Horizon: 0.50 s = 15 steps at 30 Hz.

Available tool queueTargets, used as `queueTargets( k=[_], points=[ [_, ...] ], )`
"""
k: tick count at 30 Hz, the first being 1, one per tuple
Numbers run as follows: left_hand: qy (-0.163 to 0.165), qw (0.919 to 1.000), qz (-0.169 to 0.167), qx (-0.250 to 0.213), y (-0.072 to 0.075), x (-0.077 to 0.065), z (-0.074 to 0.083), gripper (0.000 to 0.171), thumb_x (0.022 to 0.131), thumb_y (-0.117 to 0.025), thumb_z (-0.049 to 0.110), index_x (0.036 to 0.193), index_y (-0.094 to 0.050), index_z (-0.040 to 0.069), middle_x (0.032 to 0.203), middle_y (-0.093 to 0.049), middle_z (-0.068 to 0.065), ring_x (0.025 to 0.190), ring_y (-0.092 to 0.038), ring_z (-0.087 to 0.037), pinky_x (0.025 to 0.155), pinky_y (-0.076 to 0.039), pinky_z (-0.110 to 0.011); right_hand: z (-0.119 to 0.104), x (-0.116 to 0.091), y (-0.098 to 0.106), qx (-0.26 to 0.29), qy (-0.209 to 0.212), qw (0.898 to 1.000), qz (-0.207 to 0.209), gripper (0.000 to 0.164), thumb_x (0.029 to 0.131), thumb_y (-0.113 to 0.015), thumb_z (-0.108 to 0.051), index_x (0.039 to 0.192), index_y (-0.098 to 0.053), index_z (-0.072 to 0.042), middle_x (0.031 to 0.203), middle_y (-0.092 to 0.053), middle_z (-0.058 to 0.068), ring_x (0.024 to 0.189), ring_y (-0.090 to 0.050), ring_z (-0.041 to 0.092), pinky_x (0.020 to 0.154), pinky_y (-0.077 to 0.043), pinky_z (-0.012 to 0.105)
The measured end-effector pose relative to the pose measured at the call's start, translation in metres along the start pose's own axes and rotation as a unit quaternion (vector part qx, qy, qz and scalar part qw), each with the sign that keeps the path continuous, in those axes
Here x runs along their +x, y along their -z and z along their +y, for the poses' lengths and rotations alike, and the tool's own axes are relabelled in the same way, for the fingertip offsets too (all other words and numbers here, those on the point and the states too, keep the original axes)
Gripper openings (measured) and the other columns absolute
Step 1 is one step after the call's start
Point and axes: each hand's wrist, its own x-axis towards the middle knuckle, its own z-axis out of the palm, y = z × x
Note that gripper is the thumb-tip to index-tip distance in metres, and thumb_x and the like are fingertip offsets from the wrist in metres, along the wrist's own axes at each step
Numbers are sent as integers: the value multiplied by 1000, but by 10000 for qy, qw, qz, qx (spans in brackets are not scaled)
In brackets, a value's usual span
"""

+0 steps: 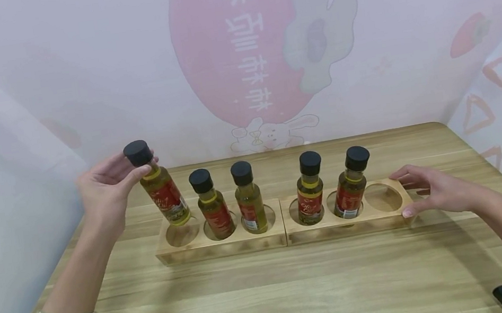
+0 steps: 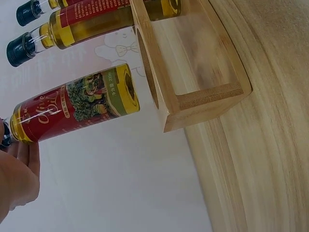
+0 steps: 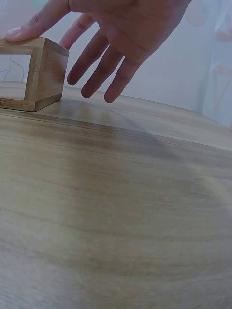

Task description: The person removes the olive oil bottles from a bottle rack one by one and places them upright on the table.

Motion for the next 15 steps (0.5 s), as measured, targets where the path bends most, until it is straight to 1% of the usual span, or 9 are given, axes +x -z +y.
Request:
queueTargets(
  k=[5,9,12,15],
  points=[
    [72,9998,203,4,0,5,-2,42,85,-79,-11,125,-72,-4,100,-80,-7,89,-78,-16,99,-55,-21,1,0,0,12,-62,10000,-13,68,80,-90,-9,135,-52,5,136,-60,31,124,-56,59,97,-49,71],
    [170,9988,446,114,0,8,-2,42,84,-81,-9,125,-73,-2,98,-80,-5,88,-78,-15,98,-55,-20,1,0,0,40,-65,10000,-21,68,80,-89,-8,135,-52,5,136,-60,31,124,-56,59,97,-49,70],
    [289,9971,670,197,0,11,-3,43,83,-82,-9,124,-74,1,96,-81,-2,86,-78,-14,96,-55,-19,0,0,0,64,-80,9999,-33,68,80,-89,-8,135,-52,5,136,-60,32,124,-55,59,97,-48,71],
    [403,9956,815,231,0,14,-4,43,81,-84,-8,122,-75,3,95,-81,-1,83,-78,-13,93,-57,-18,-1,0,0,75,-99,9999,-50,69,80,-90,-8,135,-51,5,136,-60,33,124,-55,60,97,-48,73]
  ],
)
